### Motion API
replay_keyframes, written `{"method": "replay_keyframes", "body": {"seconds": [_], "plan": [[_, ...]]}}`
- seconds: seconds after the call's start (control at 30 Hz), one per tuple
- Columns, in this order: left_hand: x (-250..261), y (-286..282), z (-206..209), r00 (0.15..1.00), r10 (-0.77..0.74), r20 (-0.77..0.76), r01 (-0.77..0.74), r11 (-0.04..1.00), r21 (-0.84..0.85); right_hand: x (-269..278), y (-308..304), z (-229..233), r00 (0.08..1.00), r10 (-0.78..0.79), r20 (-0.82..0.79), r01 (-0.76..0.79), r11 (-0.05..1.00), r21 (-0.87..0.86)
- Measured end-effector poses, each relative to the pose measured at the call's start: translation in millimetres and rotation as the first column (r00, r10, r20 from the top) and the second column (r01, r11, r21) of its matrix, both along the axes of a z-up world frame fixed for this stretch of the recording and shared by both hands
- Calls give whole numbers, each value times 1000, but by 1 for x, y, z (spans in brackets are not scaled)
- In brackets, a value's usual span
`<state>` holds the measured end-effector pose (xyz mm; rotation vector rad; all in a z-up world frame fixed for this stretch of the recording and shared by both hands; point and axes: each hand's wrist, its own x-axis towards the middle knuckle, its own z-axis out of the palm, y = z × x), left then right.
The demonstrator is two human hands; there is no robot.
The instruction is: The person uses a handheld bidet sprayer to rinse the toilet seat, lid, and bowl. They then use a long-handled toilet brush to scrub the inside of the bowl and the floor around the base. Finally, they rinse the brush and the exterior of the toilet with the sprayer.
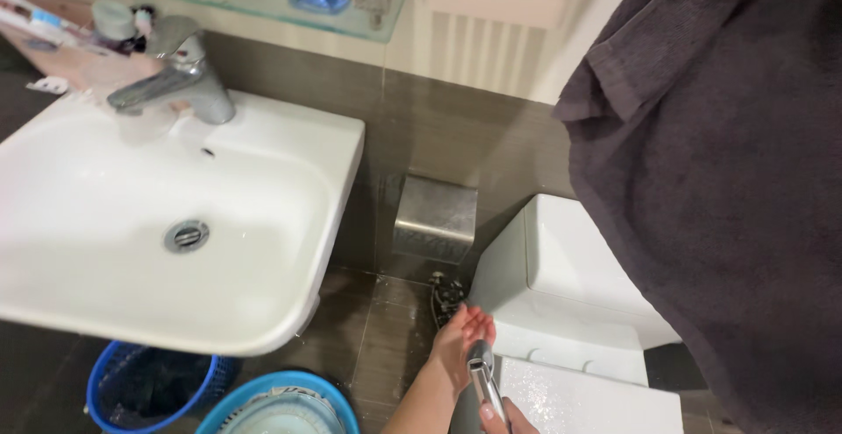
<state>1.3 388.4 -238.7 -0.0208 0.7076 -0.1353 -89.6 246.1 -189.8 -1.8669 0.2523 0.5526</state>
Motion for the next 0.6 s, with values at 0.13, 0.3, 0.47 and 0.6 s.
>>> {"method": "replay_keyframes", "body": {"seconds": [0.13, 0.3, 0.47, 0.6], "plan": [[21, 18, 45, 983, -179, 29, 171, 969, 180, 7, 12, 20, 999, -46, 9, 46, 999, -8], [23, 29, 75, 949, -310, 59, 281, 915, 289, 20, 30, 67, 952, -298, -74, 306, 942, 139], [25, 32, 86, 935, -354, 17, 330, 887, 323, 10, 45, 75, 957, -284, -55, 289, 949, 123], [12, 35, 80, 940, -342, 20, 329, 917, 226, 3, 47, 77, 973, -228, -36, 228, 974, -3]]}}
